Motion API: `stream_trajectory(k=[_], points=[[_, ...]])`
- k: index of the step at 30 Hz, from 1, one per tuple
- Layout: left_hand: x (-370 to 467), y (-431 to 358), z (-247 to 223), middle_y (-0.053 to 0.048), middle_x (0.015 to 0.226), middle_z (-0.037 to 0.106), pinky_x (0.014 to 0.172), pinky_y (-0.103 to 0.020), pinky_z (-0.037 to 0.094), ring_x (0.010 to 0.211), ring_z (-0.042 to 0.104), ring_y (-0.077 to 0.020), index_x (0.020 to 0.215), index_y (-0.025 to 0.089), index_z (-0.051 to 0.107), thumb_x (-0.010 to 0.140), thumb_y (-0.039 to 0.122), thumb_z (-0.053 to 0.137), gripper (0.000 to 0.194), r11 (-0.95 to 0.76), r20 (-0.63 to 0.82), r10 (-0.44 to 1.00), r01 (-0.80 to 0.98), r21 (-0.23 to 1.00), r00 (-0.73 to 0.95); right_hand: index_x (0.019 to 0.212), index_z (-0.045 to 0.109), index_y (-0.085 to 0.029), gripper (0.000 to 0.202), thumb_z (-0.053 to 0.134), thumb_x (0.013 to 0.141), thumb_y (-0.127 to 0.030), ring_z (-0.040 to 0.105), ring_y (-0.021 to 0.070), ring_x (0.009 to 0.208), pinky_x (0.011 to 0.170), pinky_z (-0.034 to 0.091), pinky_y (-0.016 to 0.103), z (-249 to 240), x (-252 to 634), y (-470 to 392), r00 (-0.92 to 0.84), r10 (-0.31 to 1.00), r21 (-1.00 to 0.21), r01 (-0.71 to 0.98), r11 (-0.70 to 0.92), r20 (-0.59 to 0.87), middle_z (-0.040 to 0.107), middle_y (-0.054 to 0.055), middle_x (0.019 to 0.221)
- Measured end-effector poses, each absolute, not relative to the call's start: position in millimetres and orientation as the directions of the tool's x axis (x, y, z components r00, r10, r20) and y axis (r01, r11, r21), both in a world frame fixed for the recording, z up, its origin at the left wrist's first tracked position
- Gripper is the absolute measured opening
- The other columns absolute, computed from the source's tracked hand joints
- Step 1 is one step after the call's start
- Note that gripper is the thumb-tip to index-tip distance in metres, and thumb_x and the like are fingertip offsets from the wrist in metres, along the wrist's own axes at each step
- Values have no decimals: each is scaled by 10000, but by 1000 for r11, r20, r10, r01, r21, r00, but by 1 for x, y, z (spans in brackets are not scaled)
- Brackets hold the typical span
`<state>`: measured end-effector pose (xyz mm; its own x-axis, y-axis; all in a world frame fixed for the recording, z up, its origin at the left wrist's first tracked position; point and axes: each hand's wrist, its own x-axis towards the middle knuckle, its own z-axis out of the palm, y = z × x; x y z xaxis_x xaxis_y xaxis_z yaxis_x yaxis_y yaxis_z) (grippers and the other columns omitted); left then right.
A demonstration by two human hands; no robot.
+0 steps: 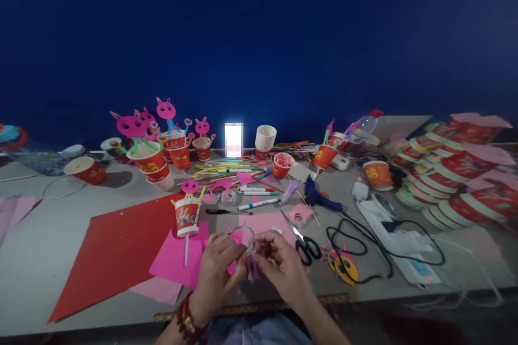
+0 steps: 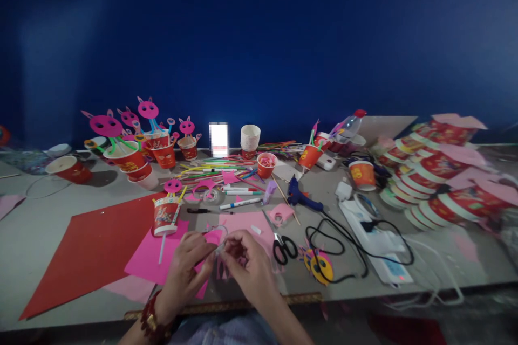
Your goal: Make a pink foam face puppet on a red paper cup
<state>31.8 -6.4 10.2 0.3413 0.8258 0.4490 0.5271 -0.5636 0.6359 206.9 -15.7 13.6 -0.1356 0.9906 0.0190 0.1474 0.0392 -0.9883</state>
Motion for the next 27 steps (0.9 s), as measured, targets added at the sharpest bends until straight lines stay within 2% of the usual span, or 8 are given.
stream_trajectory(k=[5,11,15,19,21,22,24,27], points=[[32,-6,9,14,650,494,706,-325,357,667,476,-164,797,188,597,864,86,494,159,-573,494,816,529,626,300,868,642,-212,28,624,872,-191,606,163,740,672,476,255,16,208,-14,-174,979,-978,161,134,105,645,18,840],[34,-9,7,17,633,480,704,-332,358,668,471,-167,757,188,574,857,73,485,176,-551,512,827,515,657,232,814,612,-213,97,600,907,-189,594,178,794,714,454,275,18,202,-14,-166,953,-929,232,287,253,630,25,835],[38,-12,7,18,627,462,662,-312,360,656,460,-166,718,194,551,877,102,479,198,-510,505,849,483,712,153,815,588,-217,116,576,929,-201,575,169,779,709,447,270,17,193,-21,-132,936,-922,170,347,328,597,14,801],[27,-12,3,11,674,481,602,-282,385,650,479,-162,728,205,528,914,138,460,209,-391,454,888,393,832,-77,814,576,-223,128,569,937,-258,556,160,735,670,454,257,13,204,-20,-5,946,-945,48,323,323,562,2,781],[17,-13,0,9,697,488,595,-279,393,650,477,-161,781,205,539,931,137,451,187,-369,450,881,384,846,-143,822,590,-222,121,585,926,-283,566,164,736,677,463,262,9,221,-13,55,961,-962,61,267,270,578,8,791],[12,-15,-1,6,703,497,612,-286,402,664,482,-165,816,203,555,930,133,461,164,-396,469,878,412,821,-90,818,606,-218,115,608,910,-287,582,172,750,690,470,269,6,231,-9,36,971,-968,96,232,236,601,17,801],[6,-20,-2,-2,704,522,667,-317,419,693,491,-178,863,196,584,911,117,489,133,-499,502,854,485,718,136,813,645,-210,103,650,875,-292,621,201,827,730,485,292,0,248,3,-38,983,-964,192,182,178,659,53,886],[4,-27,-5,-17,707,569,703,-359,438,704,501,-193,898,186,612,862,89,514,142,-663,471,749,513,545,466,791,671,-206,80,647,849,-257,634,230,905,799,482,329,-7,258,19,-129,977,-918,342,202,167,681,72,940]])
